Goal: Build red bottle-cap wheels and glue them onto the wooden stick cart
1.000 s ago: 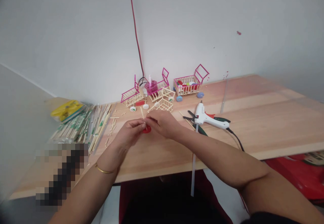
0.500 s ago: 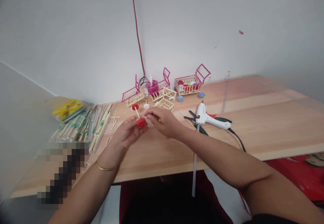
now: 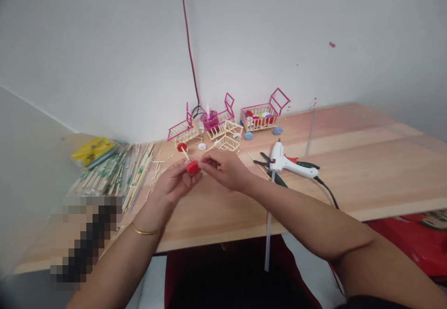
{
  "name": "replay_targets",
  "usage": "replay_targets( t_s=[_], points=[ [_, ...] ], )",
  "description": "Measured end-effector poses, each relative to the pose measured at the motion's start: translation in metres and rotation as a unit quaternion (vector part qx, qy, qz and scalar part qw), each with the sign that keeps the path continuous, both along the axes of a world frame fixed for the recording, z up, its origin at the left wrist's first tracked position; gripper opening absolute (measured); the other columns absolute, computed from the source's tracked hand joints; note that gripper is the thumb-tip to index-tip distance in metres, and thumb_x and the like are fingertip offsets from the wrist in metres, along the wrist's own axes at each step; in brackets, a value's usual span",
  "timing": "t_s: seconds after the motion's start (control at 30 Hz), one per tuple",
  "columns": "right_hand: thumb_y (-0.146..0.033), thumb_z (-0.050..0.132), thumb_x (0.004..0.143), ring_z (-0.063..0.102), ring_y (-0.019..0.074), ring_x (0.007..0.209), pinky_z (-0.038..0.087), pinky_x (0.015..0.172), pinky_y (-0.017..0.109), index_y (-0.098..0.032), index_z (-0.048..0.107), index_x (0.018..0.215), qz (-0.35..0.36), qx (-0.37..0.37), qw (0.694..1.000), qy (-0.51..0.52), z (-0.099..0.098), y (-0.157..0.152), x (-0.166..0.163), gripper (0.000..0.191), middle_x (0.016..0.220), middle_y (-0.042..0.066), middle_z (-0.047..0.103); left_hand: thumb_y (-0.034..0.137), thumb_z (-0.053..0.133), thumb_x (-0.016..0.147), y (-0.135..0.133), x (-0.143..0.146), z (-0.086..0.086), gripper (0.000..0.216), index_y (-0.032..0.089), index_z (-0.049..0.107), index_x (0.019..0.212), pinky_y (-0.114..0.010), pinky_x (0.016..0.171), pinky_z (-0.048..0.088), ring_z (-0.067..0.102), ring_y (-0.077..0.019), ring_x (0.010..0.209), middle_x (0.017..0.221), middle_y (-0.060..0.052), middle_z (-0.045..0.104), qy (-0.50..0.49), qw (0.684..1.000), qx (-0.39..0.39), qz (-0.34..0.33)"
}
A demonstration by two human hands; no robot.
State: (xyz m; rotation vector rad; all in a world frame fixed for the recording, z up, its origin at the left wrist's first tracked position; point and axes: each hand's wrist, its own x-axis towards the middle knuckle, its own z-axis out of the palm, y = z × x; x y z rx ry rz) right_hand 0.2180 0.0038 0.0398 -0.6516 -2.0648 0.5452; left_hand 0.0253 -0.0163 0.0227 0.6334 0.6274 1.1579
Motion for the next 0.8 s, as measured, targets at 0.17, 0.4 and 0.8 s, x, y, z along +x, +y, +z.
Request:
replay_targets(
  t_s=[0.17,0.4,0.8],
  points=[
    [-0.018,0.056,0.083,0.056,0.0117,0.067,0.045,0.062,0.024,-0.017,0.062,0.092,0.000,-0.008,1.000,-0.006,-0.0014,-0.0006,-0.0013,0.010,0.077,0.002,0.064,0.014,0.069,0.076,-0.0010,0.0007,0.0024,0.012,0.011,0.064,0.086,-0.031,0.076,0.055,0.064,-0.0137,0.077,0.080,-0.003,0.067,-0.011,1.000,0.024,-0.004],
    [-0.022,0.058,0.085,0.057,0.0112,0.067,0.045,0.063,0.024,-0.017,0.063,0.091,-0.006,0.013,1.000,0.000,-0.0008,-0.0014,-0.0001,0.009,0.077,0.002,0.064,0.018,0.069,0.078,-0.0015,0.0009,0.0023,0.013,0.011,0.063,0.087,-0.033,0.079,0.056,0.067,-0.0167,0.081,0.084,-0.006,0.069,0.017,0.999,0.032,-0.013],
    [-0.018,0.058,0.085,0.057,0.0125,0.070,0.045,0.066,0.025,-0.018,0.064,0.093,0.030,0.003,1.000,-0.003,0.0060,-0.0033,0.0007,0.010,0.079,0.003,0.064,0.020,0.073,0.075,-0.0011,0.0005,-0.0009,0.016,0.011,0.064,0.086,-0.032,0.074,0.057,0.068,-0.0159,0.076,0.082,-0.006,0.069,0.054,0.998,0.036,-0.019]
  ],
)
